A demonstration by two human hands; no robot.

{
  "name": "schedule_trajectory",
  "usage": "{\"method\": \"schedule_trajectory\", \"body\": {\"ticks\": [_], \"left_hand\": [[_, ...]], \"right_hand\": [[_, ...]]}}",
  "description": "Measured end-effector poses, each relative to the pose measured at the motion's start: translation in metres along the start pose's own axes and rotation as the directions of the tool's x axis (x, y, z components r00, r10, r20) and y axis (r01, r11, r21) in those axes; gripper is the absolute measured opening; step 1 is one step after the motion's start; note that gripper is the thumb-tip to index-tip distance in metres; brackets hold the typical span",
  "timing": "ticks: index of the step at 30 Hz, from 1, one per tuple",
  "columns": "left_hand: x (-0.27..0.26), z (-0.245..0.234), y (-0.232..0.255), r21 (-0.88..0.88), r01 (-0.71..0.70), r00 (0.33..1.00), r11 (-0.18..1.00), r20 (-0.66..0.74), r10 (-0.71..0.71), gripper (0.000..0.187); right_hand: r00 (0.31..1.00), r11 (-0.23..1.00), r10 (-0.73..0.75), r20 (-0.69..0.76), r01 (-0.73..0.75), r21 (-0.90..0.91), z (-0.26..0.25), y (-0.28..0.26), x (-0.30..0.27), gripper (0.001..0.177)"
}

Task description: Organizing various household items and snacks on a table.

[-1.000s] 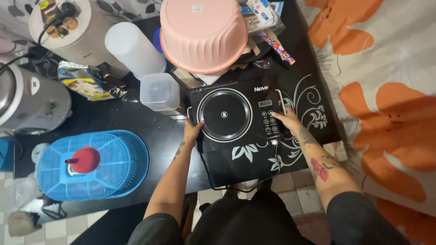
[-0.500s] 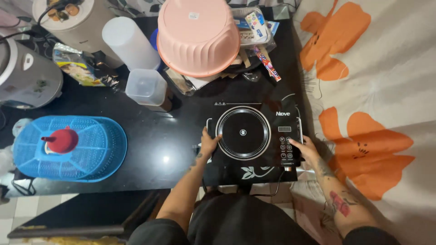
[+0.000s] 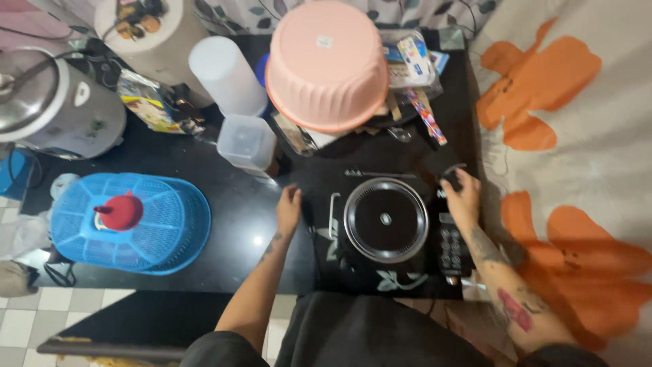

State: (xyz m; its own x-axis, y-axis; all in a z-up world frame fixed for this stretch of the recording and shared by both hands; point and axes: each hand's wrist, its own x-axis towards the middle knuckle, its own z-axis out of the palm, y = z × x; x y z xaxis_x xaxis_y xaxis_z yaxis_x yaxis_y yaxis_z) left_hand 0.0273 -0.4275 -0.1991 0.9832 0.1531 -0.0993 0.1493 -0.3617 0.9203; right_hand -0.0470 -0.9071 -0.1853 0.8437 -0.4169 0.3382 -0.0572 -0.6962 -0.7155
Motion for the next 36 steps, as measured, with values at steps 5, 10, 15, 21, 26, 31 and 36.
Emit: {"method": "schedule_trajectory", "body": {"ticks": [5, 10, 15, 21, 26, 31, 36], "left_hand": [[0.136, 0.038, 0.013, -0.581, 0.232, 0.972, 0.780, 0.174, -0.160, 0.055], [0.207, 0.065, 0.045, -0.749, 0.472, 0.865, 0.465, 0.293, -0.407, 0.070], [0.216, 0.072, 0.051, -0.773, 0.459, 0.881, 0.437, 0.334, -0.335, 0.056], [0.203, 0.063, 0.083, -0.761, 0.438, 0.895, 0.478, 0.316, -0.315, 0.039], [0.161, 0.041, 0.122, -0.796, 0.419, 0.908, 0.438, 0.357, -0.219, 0.038], [0.104, 0.008, 0.159, -0.789, 0.325, 0.930, 0.521, 0.367, -0.024, 0.042], [0.015, -0.043, 0.226, -0.220, -0.339, 0.900, 0.915, 0.208, 0.383, 0.030]], "right_hand": [[0.801, 0.499, 0.352, 0.484, -0.598, 0.627, 0.118, -0.065, 0.094, 0.047], [0.559, 0.053, 0.407, 0.723, -0.804, 0.592, 0.222, -0.089, 0.145, 0.038], [0.543, -0.053, 0.342, 0.767, -0.803, 0.593, 0.244, -0.106, 0.150, 0.026], [0.660, -0.018, 0.274, 0.700, -0.724, 0.689, 0.228, -0.111, 0.151, 0.024], [0.667, 0.077, 0.257, 0.699, -0.736, 0.673, 0.178, -0.129, 0.137, 0.028], [0.586, 0.235, 0.265, 0.766, -0.810, 0.538, 0.105, -0.121, 0.114, 0.039], [0.644, 0.180, 0.356, 0.677, -0.758, 0.627, -0.005, -0.150, 0.114, 0.087]]}}
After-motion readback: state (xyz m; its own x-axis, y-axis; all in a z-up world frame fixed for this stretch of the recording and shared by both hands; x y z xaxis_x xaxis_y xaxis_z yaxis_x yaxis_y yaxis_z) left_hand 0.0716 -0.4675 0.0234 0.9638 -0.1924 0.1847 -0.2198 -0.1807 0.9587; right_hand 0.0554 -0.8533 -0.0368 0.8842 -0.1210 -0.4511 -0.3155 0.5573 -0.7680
